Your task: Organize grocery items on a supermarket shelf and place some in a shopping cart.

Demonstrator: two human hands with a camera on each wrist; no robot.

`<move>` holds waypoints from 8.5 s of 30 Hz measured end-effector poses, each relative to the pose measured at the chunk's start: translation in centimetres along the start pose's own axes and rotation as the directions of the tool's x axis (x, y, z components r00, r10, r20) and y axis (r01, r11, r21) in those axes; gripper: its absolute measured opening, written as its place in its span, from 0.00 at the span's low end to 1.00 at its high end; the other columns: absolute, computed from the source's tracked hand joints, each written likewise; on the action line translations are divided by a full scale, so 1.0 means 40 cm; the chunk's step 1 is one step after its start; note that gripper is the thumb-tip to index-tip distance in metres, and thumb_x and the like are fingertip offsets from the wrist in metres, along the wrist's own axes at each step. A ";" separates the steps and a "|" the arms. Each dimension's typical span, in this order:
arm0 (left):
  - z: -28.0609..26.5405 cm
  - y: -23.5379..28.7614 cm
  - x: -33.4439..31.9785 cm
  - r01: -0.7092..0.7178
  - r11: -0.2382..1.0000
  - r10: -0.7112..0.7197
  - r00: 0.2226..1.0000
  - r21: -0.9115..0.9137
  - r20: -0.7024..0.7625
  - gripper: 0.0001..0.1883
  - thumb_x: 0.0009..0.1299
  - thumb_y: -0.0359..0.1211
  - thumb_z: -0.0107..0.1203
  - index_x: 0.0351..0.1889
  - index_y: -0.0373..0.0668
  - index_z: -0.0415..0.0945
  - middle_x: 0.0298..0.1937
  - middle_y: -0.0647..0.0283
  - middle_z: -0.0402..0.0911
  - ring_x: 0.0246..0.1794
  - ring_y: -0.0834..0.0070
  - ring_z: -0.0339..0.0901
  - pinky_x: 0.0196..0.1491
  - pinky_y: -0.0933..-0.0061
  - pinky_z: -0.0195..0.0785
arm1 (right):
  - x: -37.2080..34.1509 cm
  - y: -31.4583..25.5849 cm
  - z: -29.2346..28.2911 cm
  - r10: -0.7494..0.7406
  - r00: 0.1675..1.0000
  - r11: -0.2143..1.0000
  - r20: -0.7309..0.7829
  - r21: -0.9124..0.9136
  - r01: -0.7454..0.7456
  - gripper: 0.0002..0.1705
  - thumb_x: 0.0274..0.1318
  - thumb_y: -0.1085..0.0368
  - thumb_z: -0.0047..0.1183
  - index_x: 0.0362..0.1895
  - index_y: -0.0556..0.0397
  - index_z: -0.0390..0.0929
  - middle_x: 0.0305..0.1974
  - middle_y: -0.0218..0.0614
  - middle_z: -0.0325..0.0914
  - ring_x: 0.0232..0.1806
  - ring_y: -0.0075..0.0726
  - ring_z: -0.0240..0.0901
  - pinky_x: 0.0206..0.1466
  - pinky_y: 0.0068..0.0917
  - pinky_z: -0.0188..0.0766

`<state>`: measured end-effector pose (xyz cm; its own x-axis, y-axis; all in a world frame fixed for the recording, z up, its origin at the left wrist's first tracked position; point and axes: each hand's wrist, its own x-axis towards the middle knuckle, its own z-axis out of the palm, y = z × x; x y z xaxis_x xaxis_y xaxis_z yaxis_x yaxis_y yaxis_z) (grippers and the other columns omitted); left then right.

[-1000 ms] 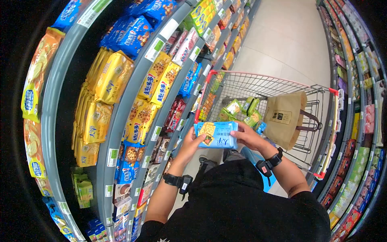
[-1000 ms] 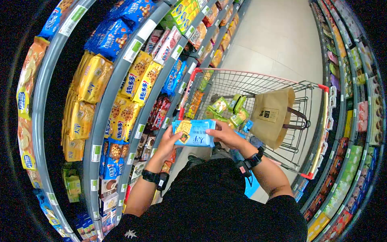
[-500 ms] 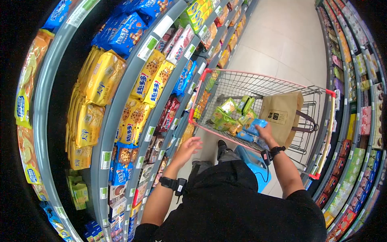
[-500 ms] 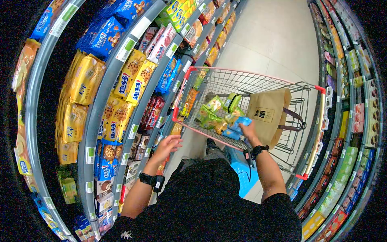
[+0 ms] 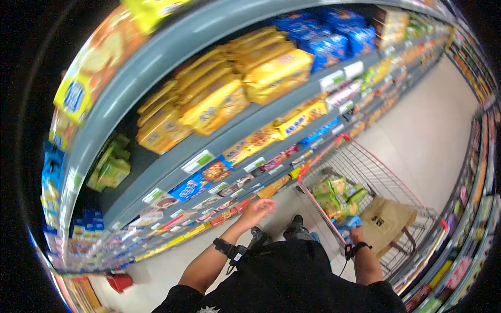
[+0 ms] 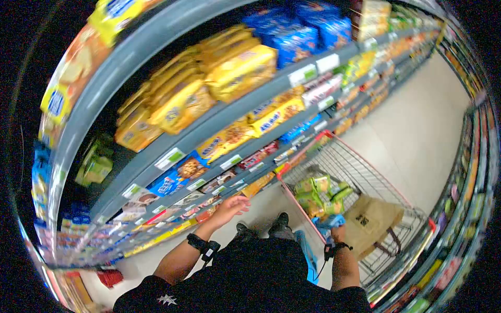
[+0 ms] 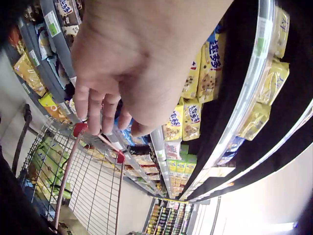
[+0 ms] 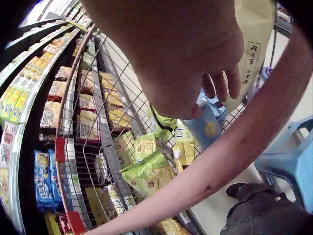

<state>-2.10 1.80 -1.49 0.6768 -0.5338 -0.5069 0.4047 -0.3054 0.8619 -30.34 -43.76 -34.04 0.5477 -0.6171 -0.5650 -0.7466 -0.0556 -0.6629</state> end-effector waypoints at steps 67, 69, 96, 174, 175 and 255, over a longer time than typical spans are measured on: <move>-0.893 0.216 -0.839 -0.427 0.583 0.786 0.080 0.691 -0.613 0.24 0.62 0.25 0.59 0.58 0.36 0.71 0.56 0.52 0.71 0.57 0.59 0.72 0.62 0.65 0.62 | -1.361 -1.691 0.947 -0.955 -0.141 -0.103 0.261 0.155 0.983 0.32 0.47 0.70 0.66 0.60 0.51 0.74 0.54 0.45 0.70 0.53 0.46 0.72 0.51 0.34 0.76; -0.885 0.217 -0.846 -0.436 0.542 0.809 0.039 0.718 -0.587 0.26 0.61 0.24 0.59 0.59 0.37 0.70 0.58 0.52 0.70 0.57 0.59 0.71 0.62 0.65 0.62 | -1.366 -1.690 0.944 -0.957 -0.149 -0.112 0.248 0.160 0.981 0.31 0.46 0.71 0.66 0.59 0.51 0.74 0.55 0.45 0.70 0.54 0.46 0.72 0.52 0.34 0.75; -0.565 0.080 -0.751 -0.701 0.661 0.556 0.698 -0.269 -0.452 0.40 0.64 0.30 0.64 0.70 0.42 0.51 0.62 0.60 0.69 0.60 0.72 0.70 0.61 0.66 0.66 | -1.322 -1.381 0.672 -0.651 0.222 0.730 0.726 0.519 0.444 0.45 0.53 0.67 0.62 0.72 0.55 0.52 0.60 0.40 0.70 0.62 0.32 0.66 0.63 0.30 0.63; -0.063 0.117 -0.176 -0.262 0.951 0.220 0.947 -0.164 -0.232 0.11 0.76 0.33 0.49 0.53 0.42 0.73 0.50 0.66 0.80 0.49 0.77 0.78 0.49 0.75 0.69 | -0.129 -0.742 0.219 -0.179 0.873 0.963 0.454 0.262 0.062 0.16 0.63 0.57 0.52 0.51 0.52 0.76 0.44 0.32 0.80 0.42 0.32 0.78 0.41 0.29 0.72; -0.092 0.121 -0.204 -0.290 0.942 0.236 0.930 -0.169 -0.282 0.11 0.76 0.33 0.49 0.53 0.42 0.73 0.50 0.66 0.80 0.49 0.77 0.78 0.49 0.75 0.69 | -0.166 -0.783 0.241 -0.249 0.852 0.947 0.460 0.300 0.115 0.15 0.64 0.60 0.51 0.50 0.52 0.76 0.43 0.32 0.80 0.42 0.31 0.78 0.42 0.28 0.73; -0.483 0.097 -0.619 -0.687 0.714 0.452 0.602 -0.138 -0.658 0.24 0.69 0.28 0.58 0.61 0.43 0.61 0.60 0.61 0.69 0.53 0.78 0.70 0.53 0.76 0.65 | -1.056 -1.471 0.524 -0.859 0.082 0.411 0.506 0.585 0.699 0.31 0.54 0.84 0.50 0.62 0.52 0.70 0.68 0.45 0.62 0.60 0.37 0.70 0.61 0.31 0.69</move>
<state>-5.41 29.07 14.21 0.9952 0.0592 0.0780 -0.0907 0.2577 0.9620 -1.63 2.02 18.52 0.8769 0.3947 0.2743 0.2964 0.0052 -0.9550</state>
